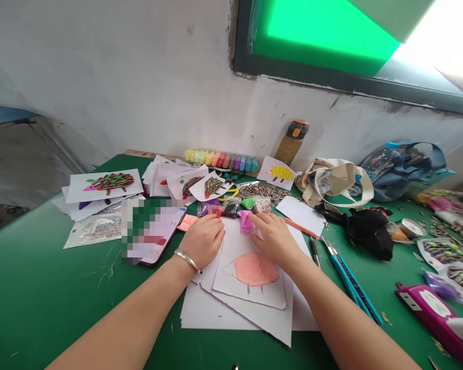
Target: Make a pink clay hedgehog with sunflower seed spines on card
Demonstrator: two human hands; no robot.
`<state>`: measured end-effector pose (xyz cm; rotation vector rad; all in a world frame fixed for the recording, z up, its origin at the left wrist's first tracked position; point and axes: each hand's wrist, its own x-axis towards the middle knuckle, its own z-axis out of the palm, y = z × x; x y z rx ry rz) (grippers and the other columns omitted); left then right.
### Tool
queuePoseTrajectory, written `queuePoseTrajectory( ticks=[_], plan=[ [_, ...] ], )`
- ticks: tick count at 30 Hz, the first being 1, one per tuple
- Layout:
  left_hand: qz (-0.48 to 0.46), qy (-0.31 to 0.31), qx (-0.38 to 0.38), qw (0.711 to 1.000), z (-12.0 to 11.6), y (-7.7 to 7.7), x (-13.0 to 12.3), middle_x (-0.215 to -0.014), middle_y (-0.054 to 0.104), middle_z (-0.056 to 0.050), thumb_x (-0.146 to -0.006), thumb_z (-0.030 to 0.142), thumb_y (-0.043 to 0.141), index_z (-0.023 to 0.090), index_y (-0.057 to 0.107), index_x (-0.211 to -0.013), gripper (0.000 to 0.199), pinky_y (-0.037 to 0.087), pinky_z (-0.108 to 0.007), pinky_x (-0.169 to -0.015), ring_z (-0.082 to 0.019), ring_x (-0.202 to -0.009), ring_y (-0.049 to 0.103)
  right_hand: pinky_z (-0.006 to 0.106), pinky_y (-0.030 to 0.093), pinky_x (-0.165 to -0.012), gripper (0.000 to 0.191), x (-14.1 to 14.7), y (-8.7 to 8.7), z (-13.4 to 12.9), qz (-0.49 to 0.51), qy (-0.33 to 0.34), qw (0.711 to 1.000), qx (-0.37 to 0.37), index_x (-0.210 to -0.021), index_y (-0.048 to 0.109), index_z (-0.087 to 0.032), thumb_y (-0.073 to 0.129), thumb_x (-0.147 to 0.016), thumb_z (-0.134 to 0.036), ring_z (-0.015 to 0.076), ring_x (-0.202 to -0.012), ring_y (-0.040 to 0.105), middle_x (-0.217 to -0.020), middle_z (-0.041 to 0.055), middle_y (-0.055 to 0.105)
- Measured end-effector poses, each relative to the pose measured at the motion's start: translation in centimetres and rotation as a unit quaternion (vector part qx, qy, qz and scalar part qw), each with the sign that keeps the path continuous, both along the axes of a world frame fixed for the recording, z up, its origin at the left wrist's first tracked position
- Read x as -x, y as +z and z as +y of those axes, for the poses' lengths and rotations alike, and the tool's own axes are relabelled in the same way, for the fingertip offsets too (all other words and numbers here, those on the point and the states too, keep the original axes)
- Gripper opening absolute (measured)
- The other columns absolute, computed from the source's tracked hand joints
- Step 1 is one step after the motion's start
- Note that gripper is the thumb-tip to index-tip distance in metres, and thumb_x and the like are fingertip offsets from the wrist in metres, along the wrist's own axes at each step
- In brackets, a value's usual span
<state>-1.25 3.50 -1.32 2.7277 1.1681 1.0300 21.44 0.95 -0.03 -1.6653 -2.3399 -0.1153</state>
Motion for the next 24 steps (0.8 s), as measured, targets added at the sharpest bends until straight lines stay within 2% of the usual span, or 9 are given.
queuePoseTrajectory(
  ticks=[7, 15, 24],
  plan=[
    [-0.012, -0.004, 0.015, 1.000, -0.2, 0.5, -0.1, -0.090, 0.073, -0.008, -0.090, 0.016, 0.045, 0.017, 0.067, -0.087, 0.023, 0.052, -0.043, -0.093, -0.024, -0.095, 0.065, 0.033, 0.033, -0.087, 0.038, 0.0, 0.1, 0.1, -0.022, 0.007, 1.000, 0.002, -0.119, 0.057, -0.023, 0.052, -0.084, -0.011, 0.0226, -0.104, 0.050, -0.111, 0.0054, 0.064],
    [-0.018, -0.014, 0.020, 1.000, -0.7, 1.1, -0.1, -0.079, 0.069, -0.007, -0.091, 0.016, 0.043, 0.018, 0.065, -0.080, 0.025, 0.053, -0.038, -0.085, -0.020, -0.086, 0.064, 0.034, 0.030, -0.087, 0.029, 0.5, -0.3, 0.2, -0.095, 0.028, 0.993, -0.065, -0.111, 0.061, -0.019, 0.047, -0.088, -0.008, 0.0216, -0.095, 0.051, -0.098, 0.0079, 0.065],
    [-0.015, -0.027, 0.038, 0.999, -0.7, 0.9, -0.3, -0.076, 0.067, -0.006, -0.092, 0.014, 0.041, 0.017, 0.063, -0.077, 0.026, 0.052, -0.037, -0.081, -0.020, -0.082, 0.063, 0.034, 0.030, -0.092, 0.027, 0.5, -1.1, 0.2, -0.088, 0.043, 0.993, -0.072, -0.107, 0.064, -0.018, 0.048, -0.088, -0.008, 0.0209, -0.099, 0.052, -0.105, 0.0079, 0.067]
  ],
)
